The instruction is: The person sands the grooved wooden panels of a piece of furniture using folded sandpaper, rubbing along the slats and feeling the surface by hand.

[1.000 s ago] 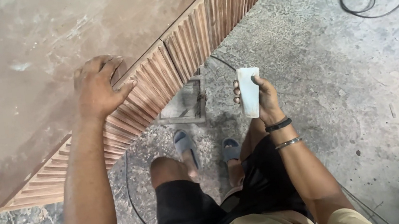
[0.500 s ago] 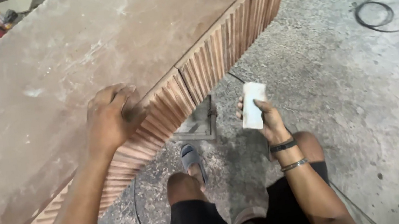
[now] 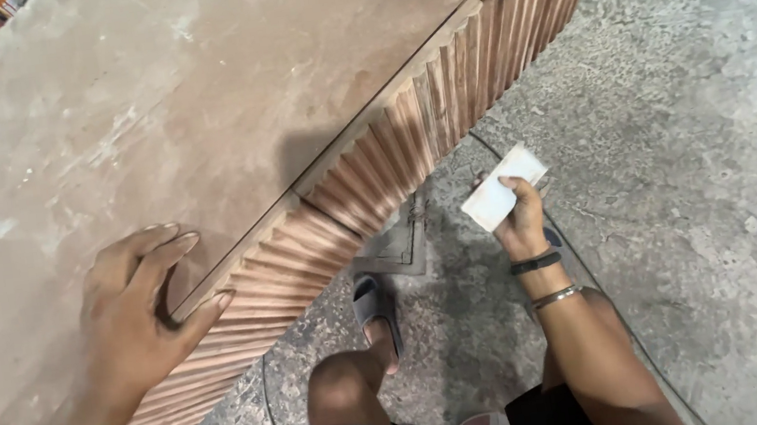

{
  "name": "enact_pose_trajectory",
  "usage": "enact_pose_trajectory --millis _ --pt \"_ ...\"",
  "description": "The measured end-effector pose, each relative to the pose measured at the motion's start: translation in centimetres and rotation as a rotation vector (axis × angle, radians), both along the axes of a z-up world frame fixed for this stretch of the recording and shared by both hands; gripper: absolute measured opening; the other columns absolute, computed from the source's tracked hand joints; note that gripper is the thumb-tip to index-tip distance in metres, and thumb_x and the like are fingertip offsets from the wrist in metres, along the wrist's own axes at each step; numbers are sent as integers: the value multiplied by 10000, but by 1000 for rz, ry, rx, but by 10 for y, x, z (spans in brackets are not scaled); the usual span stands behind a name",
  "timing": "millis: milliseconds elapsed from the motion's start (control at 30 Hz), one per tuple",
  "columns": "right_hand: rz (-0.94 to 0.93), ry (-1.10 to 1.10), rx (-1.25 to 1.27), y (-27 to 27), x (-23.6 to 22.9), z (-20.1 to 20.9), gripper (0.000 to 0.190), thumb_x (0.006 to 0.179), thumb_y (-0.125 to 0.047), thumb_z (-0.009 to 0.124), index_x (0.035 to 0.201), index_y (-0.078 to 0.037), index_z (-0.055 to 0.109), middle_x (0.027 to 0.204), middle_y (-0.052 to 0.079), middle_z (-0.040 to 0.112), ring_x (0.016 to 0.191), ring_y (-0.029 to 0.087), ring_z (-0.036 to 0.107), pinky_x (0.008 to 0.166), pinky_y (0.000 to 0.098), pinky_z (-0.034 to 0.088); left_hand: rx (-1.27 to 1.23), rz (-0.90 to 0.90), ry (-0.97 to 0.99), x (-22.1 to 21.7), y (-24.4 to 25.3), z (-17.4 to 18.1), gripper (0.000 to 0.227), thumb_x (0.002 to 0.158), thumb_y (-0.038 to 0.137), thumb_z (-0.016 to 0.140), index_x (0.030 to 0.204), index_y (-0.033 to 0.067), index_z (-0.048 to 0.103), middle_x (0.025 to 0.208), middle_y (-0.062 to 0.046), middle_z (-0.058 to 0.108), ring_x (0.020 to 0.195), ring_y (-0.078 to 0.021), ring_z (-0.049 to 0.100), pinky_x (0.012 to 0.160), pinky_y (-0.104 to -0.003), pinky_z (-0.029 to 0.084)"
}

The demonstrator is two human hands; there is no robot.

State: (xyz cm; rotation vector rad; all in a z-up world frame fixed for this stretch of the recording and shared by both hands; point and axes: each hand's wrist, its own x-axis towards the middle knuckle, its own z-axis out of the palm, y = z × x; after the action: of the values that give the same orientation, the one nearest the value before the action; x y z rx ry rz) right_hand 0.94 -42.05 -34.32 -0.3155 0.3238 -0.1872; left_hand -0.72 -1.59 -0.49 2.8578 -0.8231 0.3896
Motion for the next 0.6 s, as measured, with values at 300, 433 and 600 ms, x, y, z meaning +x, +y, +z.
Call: enact_pose_trajectory --millis 300,433,600 --pt "60 -184 -369 6 7 -37 243 1023 -140 639 1152 64 612 1003 139 666 904 248 679 1020 508 578 76 42 46 2 4 -2 693 655 390 842 1274 141 657 1369 -108 600 1359 -331 505 1164 -509 384" --pt "0 -71 -779 13 2 -29 182 966 -74 696 1130 -12 651 1021 57 657 887 135 620 808 325 513 68 49 62 2 8 -3 696 651 394 819 1284 157 655 1374 -99 595 1370 -324 497 1166 -512 375" --pt "-214 -119 -1170 29 2 -13 128 966 -54 759 1031 29 687 1101 48 662 951 108 625 814 236 511 125 55 66 2 10 -6 719 672 435 815 1310 159 631 1380 -109 569 1375 -322 475 1182 -524 353"
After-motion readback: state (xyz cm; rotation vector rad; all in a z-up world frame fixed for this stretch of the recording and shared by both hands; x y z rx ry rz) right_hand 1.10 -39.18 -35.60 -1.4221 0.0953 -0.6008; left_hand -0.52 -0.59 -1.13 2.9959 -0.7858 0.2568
